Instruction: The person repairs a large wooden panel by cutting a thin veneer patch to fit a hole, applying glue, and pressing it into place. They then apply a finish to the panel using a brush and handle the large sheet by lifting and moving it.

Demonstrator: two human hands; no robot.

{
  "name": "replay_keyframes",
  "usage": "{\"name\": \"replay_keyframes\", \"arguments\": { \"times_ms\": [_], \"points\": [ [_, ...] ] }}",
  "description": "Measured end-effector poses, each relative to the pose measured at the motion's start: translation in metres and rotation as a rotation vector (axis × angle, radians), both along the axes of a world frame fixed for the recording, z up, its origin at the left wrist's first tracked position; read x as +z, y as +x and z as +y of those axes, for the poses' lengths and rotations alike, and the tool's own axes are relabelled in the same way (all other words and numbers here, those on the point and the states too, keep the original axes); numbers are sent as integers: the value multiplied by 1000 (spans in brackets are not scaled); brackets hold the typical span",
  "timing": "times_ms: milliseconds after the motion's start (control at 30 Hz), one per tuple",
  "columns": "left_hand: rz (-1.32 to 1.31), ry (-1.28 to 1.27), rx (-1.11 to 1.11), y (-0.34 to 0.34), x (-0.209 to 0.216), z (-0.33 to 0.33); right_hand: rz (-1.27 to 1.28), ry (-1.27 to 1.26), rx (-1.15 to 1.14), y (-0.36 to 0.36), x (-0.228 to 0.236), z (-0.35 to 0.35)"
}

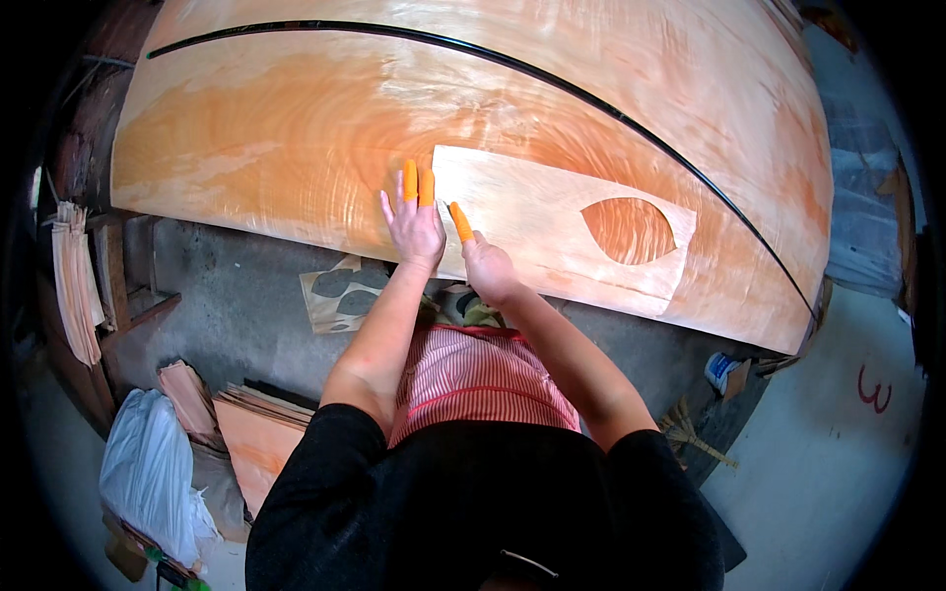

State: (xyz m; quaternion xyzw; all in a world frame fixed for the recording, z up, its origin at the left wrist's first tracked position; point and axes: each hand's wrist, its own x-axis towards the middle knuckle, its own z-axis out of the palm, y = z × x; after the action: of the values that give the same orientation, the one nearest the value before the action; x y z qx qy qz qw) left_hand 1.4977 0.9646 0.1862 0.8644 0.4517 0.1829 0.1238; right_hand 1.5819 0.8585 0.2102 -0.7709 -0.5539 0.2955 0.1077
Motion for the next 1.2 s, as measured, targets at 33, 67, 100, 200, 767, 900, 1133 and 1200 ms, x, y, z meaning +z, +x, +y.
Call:
{"name": "replay_keyframes", "arguments": {
  "times_ms": [33,67,100,200,767,900,1133,1200],
  "points": [
    [-1,15,-15,0,0,0,-35,-36,33,-1,0,2],
    [5,20,-32,-1,0,1,-70,-72,66,-1,0,3],
    [9,27,-44,-1,1,1,-104,-109,99,-2,0,4],
    [9,-12,-51,0,2,2,-146,-149,112,-6,1,5],
    [26,6,-70,8,6,0,-94,-268,91,28,9,-45],
    [44,8,-76,9,7,1,-44,-448,173,62,20,-55],
    [40,-5,-73,11,8,1,-137,-394,507,144,38,-65],
    [48,-10,-62,12,7,1,-154,-390,575,169,44,-63]
  ]
}}
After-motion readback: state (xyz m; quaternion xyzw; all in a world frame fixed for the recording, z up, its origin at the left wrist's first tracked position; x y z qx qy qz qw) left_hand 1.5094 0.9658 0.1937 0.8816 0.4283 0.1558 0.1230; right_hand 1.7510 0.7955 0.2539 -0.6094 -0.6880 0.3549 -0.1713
